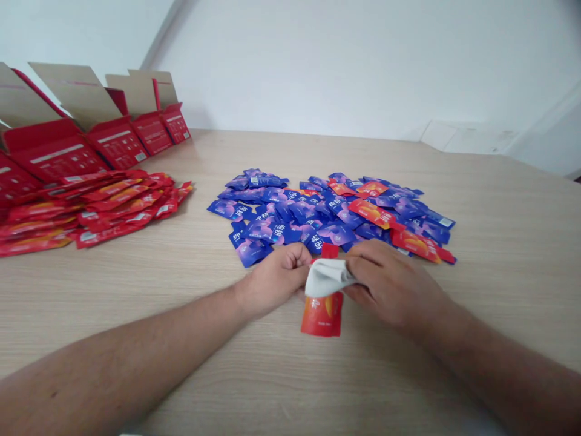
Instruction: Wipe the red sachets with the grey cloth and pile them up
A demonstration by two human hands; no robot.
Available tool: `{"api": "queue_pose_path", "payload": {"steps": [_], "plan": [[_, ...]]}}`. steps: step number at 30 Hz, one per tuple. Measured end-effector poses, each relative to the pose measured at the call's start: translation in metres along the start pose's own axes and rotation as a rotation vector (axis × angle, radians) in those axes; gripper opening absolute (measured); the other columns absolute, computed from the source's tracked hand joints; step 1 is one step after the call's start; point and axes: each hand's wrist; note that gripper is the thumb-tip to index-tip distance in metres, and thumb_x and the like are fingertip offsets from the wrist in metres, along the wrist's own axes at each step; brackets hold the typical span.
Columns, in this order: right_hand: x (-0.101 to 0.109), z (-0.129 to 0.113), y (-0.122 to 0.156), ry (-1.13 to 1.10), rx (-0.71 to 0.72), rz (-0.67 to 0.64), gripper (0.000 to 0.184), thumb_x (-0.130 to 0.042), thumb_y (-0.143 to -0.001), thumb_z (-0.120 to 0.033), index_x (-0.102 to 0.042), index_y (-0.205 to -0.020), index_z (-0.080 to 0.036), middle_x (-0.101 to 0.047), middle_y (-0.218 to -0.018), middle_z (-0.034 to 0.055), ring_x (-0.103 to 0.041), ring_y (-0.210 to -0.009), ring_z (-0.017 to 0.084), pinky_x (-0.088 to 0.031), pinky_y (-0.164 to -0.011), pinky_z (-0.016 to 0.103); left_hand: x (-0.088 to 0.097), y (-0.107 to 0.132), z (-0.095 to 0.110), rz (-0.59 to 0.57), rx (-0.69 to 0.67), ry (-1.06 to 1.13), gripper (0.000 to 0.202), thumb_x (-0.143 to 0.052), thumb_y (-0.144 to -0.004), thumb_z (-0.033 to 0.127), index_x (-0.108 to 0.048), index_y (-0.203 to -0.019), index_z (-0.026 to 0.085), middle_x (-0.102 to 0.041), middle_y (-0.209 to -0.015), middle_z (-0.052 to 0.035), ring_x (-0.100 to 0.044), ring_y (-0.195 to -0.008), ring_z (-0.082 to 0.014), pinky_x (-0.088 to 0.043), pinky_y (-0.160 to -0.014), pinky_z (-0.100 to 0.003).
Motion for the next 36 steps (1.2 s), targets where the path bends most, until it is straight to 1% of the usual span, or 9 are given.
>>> {"api": "queue_pose_path", "payload": {"steps": [3,6,8,12,14,19,25,31,36], "plan": [[-0.004,0.001,-0.001,-0.014,-0.034,0.006,0.01,-0.065,-0.099,-0.026,-0.068,-0.1,-0.017,-0.069,-0.103,0.0139,-0.064,-0.094,0.03,-0.053,-0.083,0.045,-0.001,0.0,0.0,0.023,0.001,0.023,0.031,-0.076,-0.083,0.043,-0.055,-0.081,0.02,-0.057,-0.066,0.0037,-0.048,-0.054,-0.0088,-0.036,-0.053,-0.021],[-0.007,-0.007,0.001,-0.088,0.094,-0.078,0.008,-0.068,-0.096,-0.021,-0.069,-0.104,-0.021,-0.071,-0.108,0.0101,-0.066,-0.096,0.027,-0.053,-0.084,0.042,0.0,0.0,-0.002,0.031,-0.017,0.011,0.03,-0.074,-0.085,0.043,-0.056,-0.083,0.019,-0.055,-0.067,0.0038,-0.046,-0.056,-0.0086,-0.036,-0.053,-0.021],[-0.008,-0.009,0.003,-0.094,0.135,-0.081,0.011,-0.068,-0.095,-0.019,-0.068,-0.106,-0.022,-0.072,-0.111,0.0088,-0.067,-0.098,0.027,-0.053,-0.085,0.041,0.0,0.0,-0.003,0.026,-0.018,0.017,0.029,-0.074,-0.085,0.042,-0.056,-0.084,0.019,-0.056,-0.068,0.0038,-0.047,-0.056,-0.0086,-0.036,-0.053,-0.021],[-0.008,0.001,0.001,-0.001,-0.006,0.059,0.007,-0.068,-0.097,-0.023,-0.067,-0.102,-0.018,-0.07,-0.104,0.0115,-0.066,-0.096,0.028,-0.054,-0.084,0.042,0.0,-0.001,-0.003,0.026,-0.024,0.012,0.028,-0.074,-0.083,0.039,-0.056,-0.083,0.018,-0.056,-0.067,0.0042,-0.048,-0.055,-0.008,-0.036,-0.053,-0.021],[-0.01,0.004,0.0,-0.004,-0.037,0.064,0.008,-0.068,-0.097,-0.025,-0.066,-0.101,-0.018,-0.069,-0.103,0.011,-0.065,-0.095,0.027,-0.054,-0.083,0.041,0.0,-0.002,-0.003,0.034,-0.027,0.012,0.026,-0.074,-0.083,0.037,-0.056,-0.082,0.018,-0.057,-0.067,0.0041,-0.049,-0.054,-0.0077,-0.037,-0.053,-0.02],[-0.011,-0.003,0.002,-0.101,0.131,-0.03,0.002,-0.067,-0.097,-0.021,-0.067,-0.099,-0.021,-0.072,-0.106,0.0079,-0.066,-0.094,0.025,-0.053,-0.083,0.038,0.001,-0.001,-0.003,0.022,-0.017,-0.001,0.027,-0.071,-0.087,0.04,-0.054,-0.085,0.019,-0.056,-0.065,0.0041,-0.047,-0.054,-0.0085,-0.035,-0.052,-0.021],[-0.01,0.004,0.0,-0.013,-0.062,0.055,0.01,-0.069,-0.098,-0.027,-0.066,-0.101,-0.018,-0.068,-0.102,0.0105,-0.066,-0.096,0.028,-0.053,-0.083,0.041,0.001,-0.001,-0.002,0.022,-0.018,-0.019,0.026,-0.072,-0.086,0.038,-0.056,-0.083,0.018,-0.056,-0.066,0.0048,-0.047,-0.054,-0.0073,-0.035,-0.052,-0.02],[-0.01,-0.003,0.002,-0.115,0.115,-0.048,0.005,-0.07,-0.095,-0.022,-0.066,-0.098,-0.021,-0.071,-0.105,0.0071,-0.067,-0.095,0.025,-0.053,-0.085,0.039,0.002,-0.001,-0.004,0.015,-0.025,-0.022,0.026,-0.07,-0.088,0.04,-0.055,-0.084,0.019,-0.055,-0.065,0.0046,-0.046,-0.055,-0.0086,-0.034,-0.051,-0.021],[-0.009,0.003,-0.001,-0.012,-0.047,0.046,0.011,-0.07,-0.098,-0.028,-0.065,-0.098,-0.019,-0.068,-0.099,0.0088,-0.065,-0.091,0.027,-0.052,-0.079,0.04,0.001,-0.002,-0.003,0.016,-0.02,0.007,0.026,-0.072,-0.086,0.038,-0.056,-0.084,0.018,-0.057,-0.067,0.0044,-0.05,-0.054,-0.0079,-0.038,-0.053,-0.021]]}}
Point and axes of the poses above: each hand's wrist, its own y-axis away from the middle knuckle, its own x-axis out of the back of the hand, z = x × y
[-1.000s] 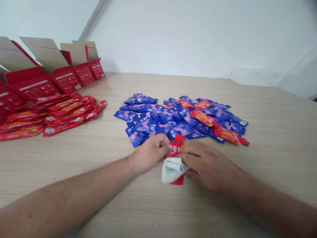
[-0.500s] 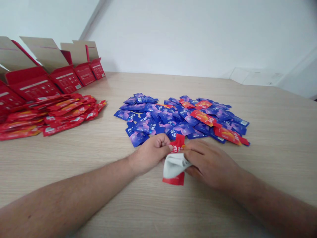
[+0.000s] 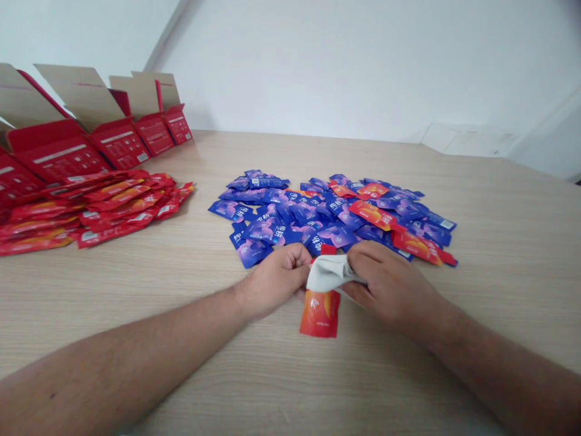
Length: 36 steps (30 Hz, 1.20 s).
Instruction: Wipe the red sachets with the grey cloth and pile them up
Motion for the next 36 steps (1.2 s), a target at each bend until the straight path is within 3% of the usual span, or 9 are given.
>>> {"api": "queue_pose_path", "payload": {"steps": [6,12,18,23,29,34,36], "plan": [[-0.0017,-0.004,0.0031,-0.121,0.16,-0.113,0.002,-0.067,-0.097,-0.022,-0.066,-0.098,-0.021,-0.071,-0.106,0.0074,-0.066,-0.096,0.025,-0.053,-0.084,0.039,0.0007,-0.0001,0.0001,-0.002,-0.011,-0.046,0.025,-0.069,-0.089,0.039,-0.054,-0.085,0.019,-0.055,-0.065,0.0049,-0.048,-0.054,-0.0085,-0.036,-0.051,-0.021],[-0.0004,-0.0004,0.0009,-0.003,-0.01,-0.033,0.012,-0.07,-0.097,-0.03,-0.065,-0.098,-0.019,-0.068,-0.1,0.0094,-0.066,-0.093,0.028,-0.052,-0.079,0.041,0.0001,-0.0004,0.0025,0.001,-0.006,-0.038,0.027,-0.07,-0.088,0.041,-0.055,-0.084,0.018,-0.056,-0.066,0.0044,-0.048,-0.054,-0.008,-0.038,-0.052,-0.021],[-0.0006,-0.0051,0.0034,-0.115,0.167,-0.134,0.006,-0.07,-0.094,-0.021,-0.065,-0.099,-0.021,-0.072,-0.107,0.0068,-0.067,-0.097,0.026,-0.053,-0.085,0.04,0.0014,0.0008,0.0021,0.007,-0.022,-0.093,0.024,-0.067,-0.089,0.038,-0.054,-0.084,0.019,-0.055,-0.066,0.0046,-0.047,-0.056,-0.0088,-0.036,-0.052,-0.022],[0.0013,0.0008,0.0002,0.01,-0.023,-0.042,0.013,-0.068,-0.099,-0.031,-0.065,-0.097,-0.018,-0.069,-0.1,0.0101,-0.066,-0.092,0.027,-0.053,-0.079,0.04,-0.0011,0.0003,0.0039,-0.001,0.002,-0.03,0.028,-0.072,-0.087,0.04,-0.055,-0.085,0.018,-0.057,-0.066,0.0047,-0.049,-0.055,-0.0079,-0.037,-0.054,-0.021],[-0.0001,-0.005,0.002,-0.101,0.142,-0.141,0.004,-0.069,-0.094,-0.022,-0.067,-0.097,-0.021,-0.072,-0.105,0.0086,-0.067,-0.094,0.024,-0.053,-0.082,0.038,-0.0004,0.0006,0.0013,0.013,-0.002,-0.026,0.027,-0.072,-0.088,0.04,-0.055,-0.084,0.019,-0.055,-0.066,0.0047,-0.047,-0.055,-0.0087,-0.035,-0.052,-0.021],[0.0015,-0.002,0.0001,-0.011,-0.023,-0.075,0.013,-0.066,-0.099,-0.031,-0.065,-0.098,-0.019,-0.068,-0.1,0.01,-0.065,-0.093,0.027,-0.053,-0.08,0.041,-0.0013,0.0006,0.0031,0.019,0.003,-0.012,0.027,-0.073,-0.086,0.039,-0.055,-0.084,0.019,-0.056,-0.067,0.0049,-0.049,-0.055,-0.0084,-0.037,-0.053,-0.021],[0.0009,-0.0016,0.0001,-0.022,-0.019,-0.078,0.012,-0.068,-0.098,-0.03,-0.064,-0.097,-0.019,-0.067,-0.099,0.0089,-0.065,-0.092,0.027,-0.052,-0.079,0.041,-0.0008,0.0003,0.0032,0.022,-0.006,-0.03,0.026,-0.072,-0.086,0.039,-0.056,-0.083,0.018,-0.056,-0.066,0.0046,-0.048,-0.055,-0.0084,-0.037,-0.054,-0.021]]}}
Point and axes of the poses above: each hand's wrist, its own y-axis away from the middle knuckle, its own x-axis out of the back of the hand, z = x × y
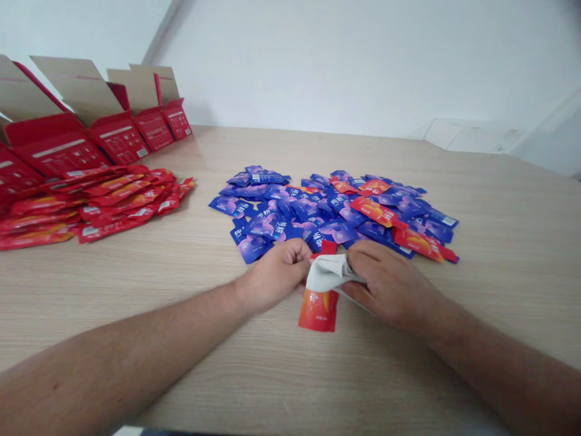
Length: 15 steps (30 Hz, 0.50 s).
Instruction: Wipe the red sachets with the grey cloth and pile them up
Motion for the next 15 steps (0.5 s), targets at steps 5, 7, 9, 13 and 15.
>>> {"api": "queue_pose_path", "payload": {"steps": [5,7,9,13,15], "plan": [[-0.001,-0.004,0.003,-0.07,0.156,-0.065,0.006,-0.07,-0.095,-0.022,-0.065,-0.097,-0.021,-0.069,-0.103,0.0064,-0.066,-0.094,0.025,-0.051,-0.081,0.039,0.003,-0.001,-0.002,-0.019,-0.014,-0.041,0.025,-0.07,-0.089,0.039,-0.055,-0.085,0.018,-0.055,-0.067,0.0043,-0.046,-0.056,-0.0086,-0.034,-0.053,-0.021],[0.0,-0.001,0.002,-0.034,0.095,-0.022,0.008,-0.069,-0.097,-0.026,-0.064,-0.098,-0.02,-0.068,-0.102,0.0074,-0.065,-0.094,0.026,-0.051,-0.082,0.039,0.002,-0.001,-0.002,-0.02,-0.011,-0.019,0.026,-0.07,-0.088,0.039,-0.056,-0.085,0.018,-0.055,-0.067,0.0041,-0.047,-0.057,-0.0085,-0.035,-0.054,-0.021],[0.001,0.004,0.0,0.007,0.006,0.036,0.012,-0.067,-0.099,-0.03,-0.063,-0.098,-0.019,-0.066,-0.1,0.0086,-0.064,-0.094,0.027,-0.05,-0.081,0.039,0.001,0.0,-0.001,-0.017,-0.004,0.001,0.026,-0.072,-0.087,0.038,-0.056,-0.084,0.018,-0.056,-0.066,0.0043,-0.048,-0.056,-0.0083,-0.036,-0.054,-0.021],[0.0,0.005,-0.002,-0.009,0.007,0.017,0.015,-0.067,-0.101,-0.033,-0.063,-0.097,-0.019,-0.065,-0.099,0.0081,-0.063,-0.092,0.025,-0.05,-0.079,0.038,0.0,0.0,0.0,-0.015,0.009,0.044,0.024,-0.073,-0.085,0.035,-0.056,-0.084,0.018,-0.058,-0.068,0.0038,-0.05,-0.057,-0.0088,-0.038,-0.055,-0.021],[0.0,0.001,0.0,-0.059,0.105,-0.049,0.011,-0.069,-0.099,-0.029,-0.063,-0.096,-0.02,-0.067,-0.101,0.0068,-0.063,-0.092,0.024,-0.05,-0.08,0.037,0.0,0.0,0.0,-0.008,0.0,0.044,0.024,-0.072,-0.086,0.036,-0.056,-0.083,0.018,-0.057,-0.068,0.0038,-0.049,-0.057,-0.0088,-0.037,-0.055,-0.021]]}}
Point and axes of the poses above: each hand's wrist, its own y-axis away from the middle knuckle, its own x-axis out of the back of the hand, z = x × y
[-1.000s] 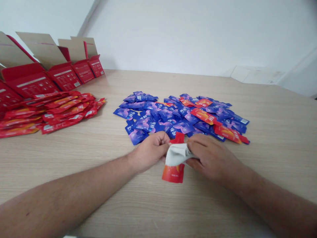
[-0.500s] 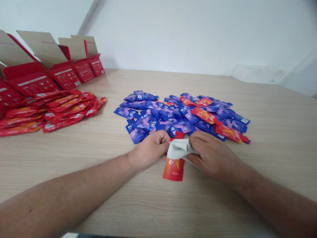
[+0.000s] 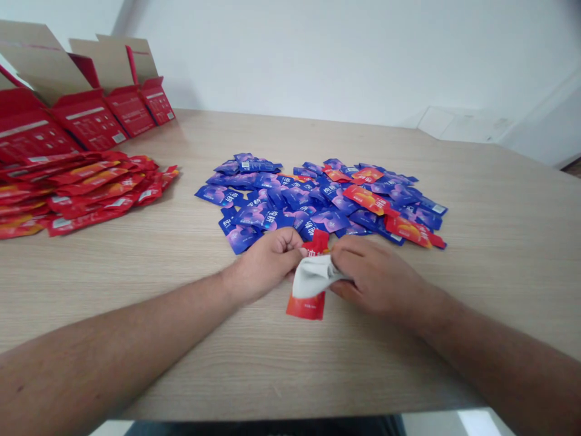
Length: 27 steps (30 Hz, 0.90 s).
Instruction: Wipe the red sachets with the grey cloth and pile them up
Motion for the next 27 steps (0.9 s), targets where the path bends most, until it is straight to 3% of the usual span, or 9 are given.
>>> {"api": "queue_pose_path", "payload": {"steps": [3,7,9,15,21,27], "plan": [[0.001,-0.004,0.001,-0.03,0.076,-0.026,0.006,-0.068,-0.098,-0.026,-0.064,-0.097,-0.021,-0.068,-0.103,0.0062,-0.064,-0.094,0.024,-0.05,-0.082,0.036,0.0,0.001,0.001,0.004,-0.007,-0.015,0.024,-0.072,-0.087,0.036,-0.057,-0.083,0.018,-0.055,-0.066,0.004,-0.047,-0.056,-0.0083,-0.035,-0.053,-0.02],[0.002,0.006,-0.002,0.061,-0.132,0.116,0.017,-0.066,-0.101,-0.035,-0.062,-0.096,-0.019,-0.065,-0.097,0.0083,-0.062,-0.092,0.026,-0.049,-0.08,0.038,-0.001,0.002,0.003,-0.011,0.006,0.013,0.024,-0.075,-0.085,0.033,-0.056,-0.083,0.018,-0.057,-0.067,0.0044,-0.049,-0.056,-0.008,-0.037,-0.054,-0.02],[0.001,0.008,-0.003,0.058,-0.171,0.13,0.019,-0.065,-0.101,-0.036,-0.061,-0.095,-0.019,-0.064,-0.097,0.0085,-0.062,-0.091,0.026,-0.049,-0.078,0.037,-0.001,0.002,0.004,-0.009,0.015,0.011,0.023,-0.075,-0.084,0.032,-0.056,-0.083,0.018,-0.057,-0.068,0.0045,-0.049,-0.056,-0.0079,-0.037,-0.053,-0.02],[0.0,-0.005,-0.001,-0.051,0.062,-0.02,0.008,-0.067,-0.1,-0.028,-0.064,-0.096,-0.021,-0.067,-0.102,0.0061,-0.063,-0.094,0.023,-0.049,-0.081,0.035,0.001,0.002,0.003,-0.012,-0.003,-0.014,0.024,-0.074,-0.086,0.036,-0.057,-0.083,0.019,-0.056,-0.067,0.0039,-0.047,-0.056,-0.0089,-0.034,-0.053,-0.021],[0.001,0.009,-0.003,0.045,-0.17,0.122,0.019,-0.064,-0.102,-0.036,-0.061,-0.095,-0.02,-0.066,-0.1,0.0092,-0.062,-0.091,0.025,-0.048,-0.077,0.036,0.001,0.001,0.002,-0.016,0.005,-0.001,0.025,-0.074,-0.087,0.035,-0.056,-0.084,0.019,-0.059,-0.07,0.0031,-0.051,-0.058,-0.0093,-0.041,-0.055,-0.021],[0.0,-0.013,-0.001,-0.078,0.087,-0.046,0.007,-0.068,-0.098,-0.026,-0.064,-0.094,-0.021,-0.069,-0.102,0.0064,-0.064,-0.094,0.023,-0.05,-0.081,0.035,0.003,0.0,0.002,0.005,-0.018,-0.037,0.024,-0.073,-0.089,0.034,-0.055,-0.083,0.019,-0.057,-0.066,0.0036,-0.049,-0.055,-0.0087,-0.036,-0.051,-0.02]]}}
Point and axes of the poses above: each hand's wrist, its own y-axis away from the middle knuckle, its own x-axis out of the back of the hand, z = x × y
